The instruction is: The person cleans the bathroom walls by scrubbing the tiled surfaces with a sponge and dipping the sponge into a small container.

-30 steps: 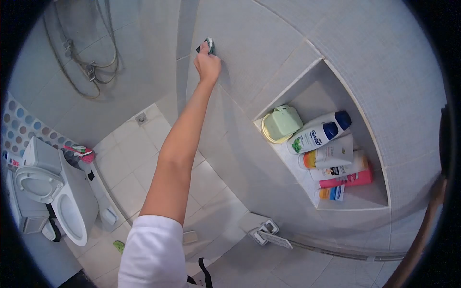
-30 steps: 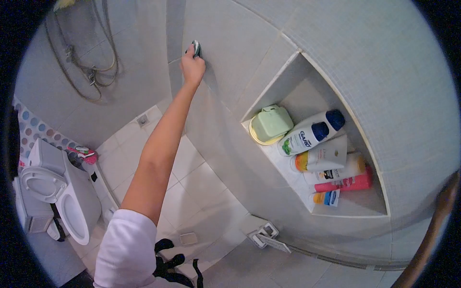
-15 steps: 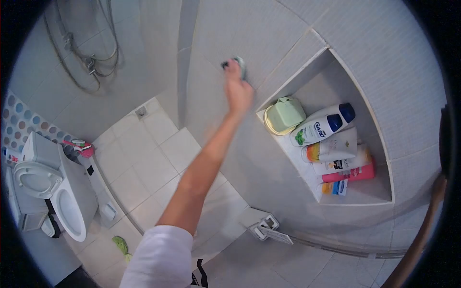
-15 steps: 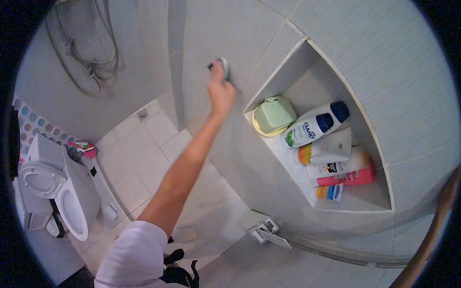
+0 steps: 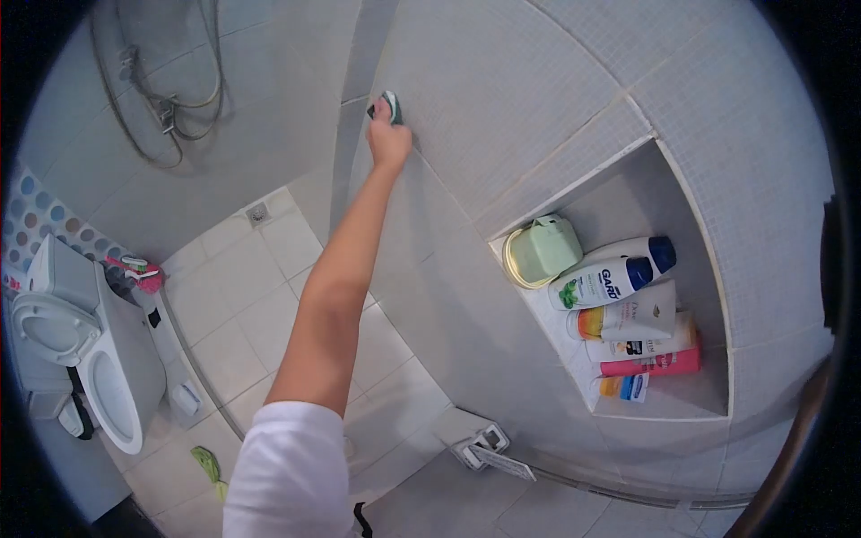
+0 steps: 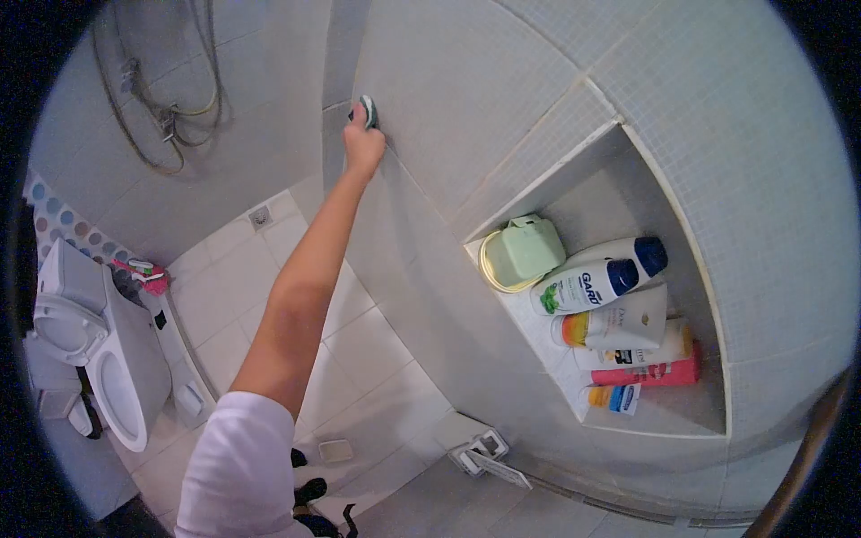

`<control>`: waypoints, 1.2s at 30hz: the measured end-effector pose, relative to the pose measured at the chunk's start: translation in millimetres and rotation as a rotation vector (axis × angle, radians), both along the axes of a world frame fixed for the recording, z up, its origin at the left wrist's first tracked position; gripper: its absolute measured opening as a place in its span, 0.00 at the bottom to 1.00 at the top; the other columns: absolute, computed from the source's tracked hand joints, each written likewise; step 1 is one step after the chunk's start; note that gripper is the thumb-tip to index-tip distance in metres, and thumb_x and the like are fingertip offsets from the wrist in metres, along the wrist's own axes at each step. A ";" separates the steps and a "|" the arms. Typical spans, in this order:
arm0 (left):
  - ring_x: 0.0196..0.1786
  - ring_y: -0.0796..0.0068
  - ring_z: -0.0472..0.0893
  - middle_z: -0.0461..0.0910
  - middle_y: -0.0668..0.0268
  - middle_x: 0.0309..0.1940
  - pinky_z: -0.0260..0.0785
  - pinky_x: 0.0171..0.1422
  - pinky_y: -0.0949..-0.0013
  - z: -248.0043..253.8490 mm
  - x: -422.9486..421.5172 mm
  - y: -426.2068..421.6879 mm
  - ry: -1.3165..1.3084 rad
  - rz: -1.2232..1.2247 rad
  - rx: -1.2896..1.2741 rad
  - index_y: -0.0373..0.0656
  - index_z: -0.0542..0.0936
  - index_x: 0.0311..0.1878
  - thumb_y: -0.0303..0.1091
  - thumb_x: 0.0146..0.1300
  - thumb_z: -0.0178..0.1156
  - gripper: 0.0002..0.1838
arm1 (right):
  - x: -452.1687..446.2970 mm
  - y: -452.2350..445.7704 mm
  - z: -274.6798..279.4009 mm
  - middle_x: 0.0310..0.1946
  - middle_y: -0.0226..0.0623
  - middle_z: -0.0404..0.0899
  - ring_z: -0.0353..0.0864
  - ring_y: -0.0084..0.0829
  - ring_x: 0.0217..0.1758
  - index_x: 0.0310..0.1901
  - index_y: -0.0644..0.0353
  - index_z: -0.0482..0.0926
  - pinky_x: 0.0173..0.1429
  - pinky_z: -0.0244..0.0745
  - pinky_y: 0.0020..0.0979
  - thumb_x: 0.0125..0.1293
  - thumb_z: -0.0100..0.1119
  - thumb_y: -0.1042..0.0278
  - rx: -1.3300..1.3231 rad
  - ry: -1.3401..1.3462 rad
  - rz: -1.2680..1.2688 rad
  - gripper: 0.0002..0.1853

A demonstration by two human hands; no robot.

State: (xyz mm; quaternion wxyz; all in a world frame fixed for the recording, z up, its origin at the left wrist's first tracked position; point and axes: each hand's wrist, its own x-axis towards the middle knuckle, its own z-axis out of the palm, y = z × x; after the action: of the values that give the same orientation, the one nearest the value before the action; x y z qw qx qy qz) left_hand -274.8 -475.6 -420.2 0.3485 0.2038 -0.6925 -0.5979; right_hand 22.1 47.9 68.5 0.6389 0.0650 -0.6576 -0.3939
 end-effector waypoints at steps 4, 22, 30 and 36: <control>0.72 0.55 0.60 0.62 0.44 0.67 0.50 0.75 0.63 -11.6 100.5 100.1 0.251 -0.324 0.127 0.29 0.62 0.68 0.16 0.58 0.45 0.30 | 2.0 -10.9 -9.4 0.67 0.61 0.58 0.55 0.57 0.71 0.68 0.68 0.59 0.70 0.49 0.57 0.70 0.25 0.31 -0.033 0.005 -0.009 0.44; 0.70 0.49 0.62 0.63 0.40 0.66 0.52 0.74 0.65 -103.3 23.2 23.4 -0.104 -0.049 -0.054 0.31 0.61 0.68 0.21 0.50 0.50 0.36 | 3.7 -5.6 -8.1 0.66 0.63 0.58 0.56 0.58 0.69 0.67 0.71 0.59 0.70 0.49 0.57 0.69 0.28 0.31 -0.055 -0.041 0.040 0.45; 0.47 0.56 0.80 0.74 0.43 0.55 0.73 0.50 0.65 -64.2 150.9 127.5 0.033 -0.266 0.137 0.34 0.59 0.70 0.30 0.62 0.58 0.34 | 1.2 -4.0 -5.7 0.67 0.61 0.58 0.54 0.57 0.71 0.67 0.70 0.60 0.71 0.47 0.56 0.70 0.27 0.32 -0.054 -0.029 0.044 0.43; 0.16 0.73 0.75 0.79 0.56 0.24 0.68 0.15 0.68 -11.4 141.9 -23.3 0.050 0.012 0.277 0.24 0.70 0.52 0.36 0.61 0.63 0.25 | 0.6 14.3 4.4 0.70 0.60 0.52 0.49 0.57 0.74 0.70 0.69 0.54 0.72 0.44 0.57 0.72 0.22 0.36 -0.067 0.020 -0.079 0.41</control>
State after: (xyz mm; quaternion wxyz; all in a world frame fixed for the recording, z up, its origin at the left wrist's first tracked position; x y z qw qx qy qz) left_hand -132.9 -498.9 -431.5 0.3378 0.2390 -0.5931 -0.6907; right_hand 22.7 62.2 72.9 0.6311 0.0136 -0.6661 -0.3973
